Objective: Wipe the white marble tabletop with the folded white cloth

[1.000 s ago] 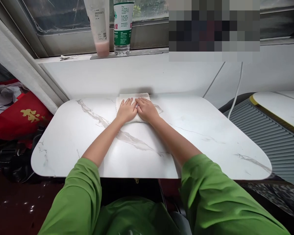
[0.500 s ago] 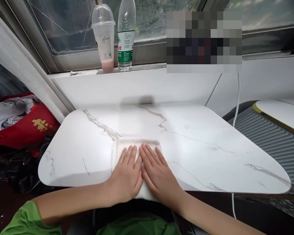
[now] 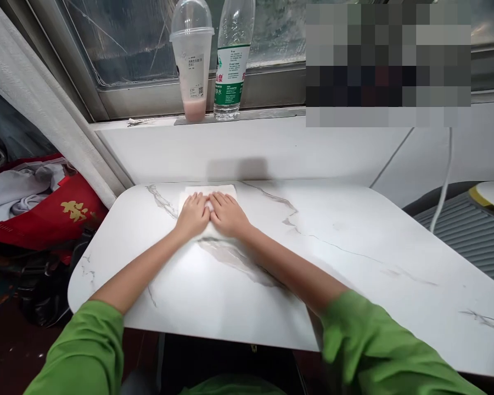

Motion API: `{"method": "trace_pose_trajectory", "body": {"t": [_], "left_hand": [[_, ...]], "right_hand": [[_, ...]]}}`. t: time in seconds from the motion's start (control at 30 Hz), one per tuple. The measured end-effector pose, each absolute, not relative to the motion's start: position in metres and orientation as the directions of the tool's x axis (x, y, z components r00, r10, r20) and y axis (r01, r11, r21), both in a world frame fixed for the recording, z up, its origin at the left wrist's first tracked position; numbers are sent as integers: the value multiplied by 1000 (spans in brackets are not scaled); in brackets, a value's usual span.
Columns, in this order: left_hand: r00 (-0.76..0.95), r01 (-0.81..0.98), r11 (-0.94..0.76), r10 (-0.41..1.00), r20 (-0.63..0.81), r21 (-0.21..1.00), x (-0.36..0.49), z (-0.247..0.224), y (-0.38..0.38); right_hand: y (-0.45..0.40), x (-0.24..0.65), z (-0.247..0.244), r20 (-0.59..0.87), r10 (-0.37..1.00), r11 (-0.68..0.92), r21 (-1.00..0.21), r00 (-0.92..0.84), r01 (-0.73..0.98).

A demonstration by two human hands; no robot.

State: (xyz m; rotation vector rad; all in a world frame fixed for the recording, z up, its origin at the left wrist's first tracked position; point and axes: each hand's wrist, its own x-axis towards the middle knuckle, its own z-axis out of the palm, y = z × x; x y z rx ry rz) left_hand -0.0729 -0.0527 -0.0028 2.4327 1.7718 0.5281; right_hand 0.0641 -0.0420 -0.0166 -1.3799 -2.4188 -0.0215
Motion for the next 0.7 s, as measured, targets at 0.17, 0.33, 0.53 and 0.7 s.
{"method": "trace_pose_trajectory", "body": {"t": [0.17, 0.33, 0.53, 0.7], "left_hand": [[317, 906, -371, 914, 253, 204, -87, 0, 5], [335, 908, -376, 916, 220, 185, -94, -2, 12], [389, 901, -417, 898, 207, 119, -96, -4, -41], [495, 841, -528, 840, 224, 121, -107, 1, -137]], "right_hand": [[10, 46, -18, 330, 855, 469, -165, -400, 867], [16, 44, -20, 327, 854, 468, -139, -405, 873], [-27, 47, -20, 295, 848, 491, -125, -440, 862], [-113, 43, -18, 336, 785, 584, -121, -520, 803]]}}
